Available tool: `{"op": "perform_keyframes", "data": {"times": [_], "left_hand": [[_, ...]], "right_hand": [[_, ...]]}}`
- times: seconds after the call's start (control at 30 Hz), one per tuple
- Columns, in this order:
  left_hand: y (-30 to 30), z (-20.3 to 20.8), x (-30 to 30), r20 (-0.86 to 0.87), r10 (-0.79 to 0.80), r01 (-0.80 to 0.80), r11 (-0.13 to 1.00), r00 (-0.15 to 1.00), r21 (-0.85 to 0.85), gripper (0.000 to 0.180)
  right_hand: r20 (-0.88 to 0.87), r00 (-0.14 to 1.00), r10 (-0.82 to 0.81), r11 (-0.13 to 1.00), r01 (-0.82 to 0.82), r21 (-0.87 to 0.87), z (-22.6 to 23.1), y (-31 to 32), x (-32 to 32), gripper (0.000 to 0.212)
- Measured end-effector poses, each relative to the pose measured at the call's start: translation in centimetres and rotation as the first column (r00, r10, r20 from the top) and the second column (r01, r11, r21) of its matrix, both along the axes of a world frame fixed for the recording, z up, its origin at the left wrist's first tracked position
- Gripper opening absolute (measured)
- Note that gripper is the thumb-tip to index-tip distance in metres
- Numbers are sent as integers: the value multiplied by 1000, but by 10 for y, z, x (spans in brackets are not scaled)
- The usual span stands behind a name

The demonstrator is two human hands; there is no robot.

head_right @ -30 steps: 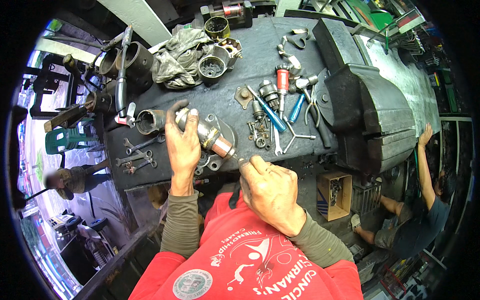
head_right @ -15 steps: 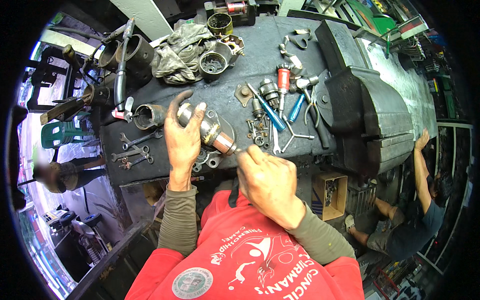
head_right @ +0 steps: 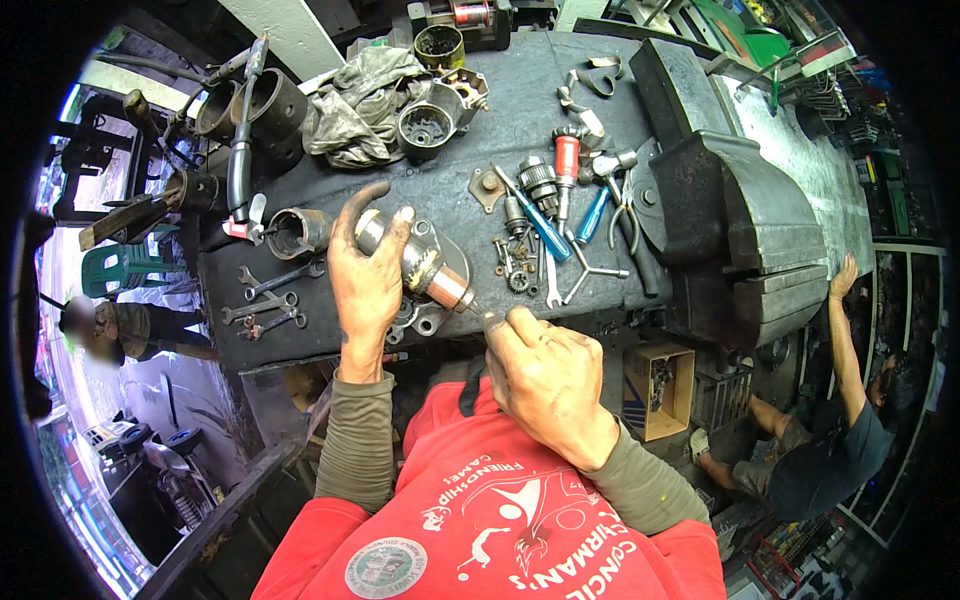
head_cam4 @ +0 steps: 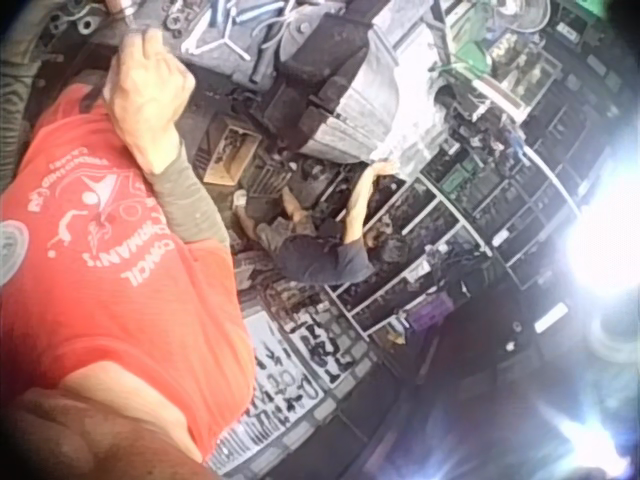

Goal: The person moves a large mechanical housing to a workbench, then disassembles a cylindrical component using a hex key and other hand tools. They remove internal parts, inspect them, and place them on the bench.

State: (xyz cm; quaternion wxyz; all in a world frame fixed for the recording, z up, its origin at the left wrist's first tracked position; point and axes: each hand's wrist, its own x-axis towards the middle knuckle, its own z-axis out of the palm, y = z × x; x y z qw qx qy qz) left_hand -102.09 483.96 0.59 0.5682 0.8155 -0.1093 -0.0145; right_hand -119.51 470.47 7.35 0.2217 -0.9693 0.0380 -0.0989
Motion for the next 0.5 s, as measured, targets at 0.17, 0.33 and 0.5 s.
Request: {"op": "perform_keyframes", "data": {"times": [0.17, 0.33, 0.5], "left_hand": [[0, 3, -1, -12, -5, 6, 997, 1000, 77, 37], [-1, 0, 2, -57, 13, -14, 1000, 998, -27, 46], [-3, -3, 3, -26, 28, -29, 999, 999, -28, 50]], "right_hand": [[49, 999, -3, 1000, 3, -13, -2, 5, 10, 21], [72, 997, 1, 999, 2, -33, -1, 6, 12, 19], [41, 999, -21, 999, 22, -38, 1, 4, 8, 19]]}}
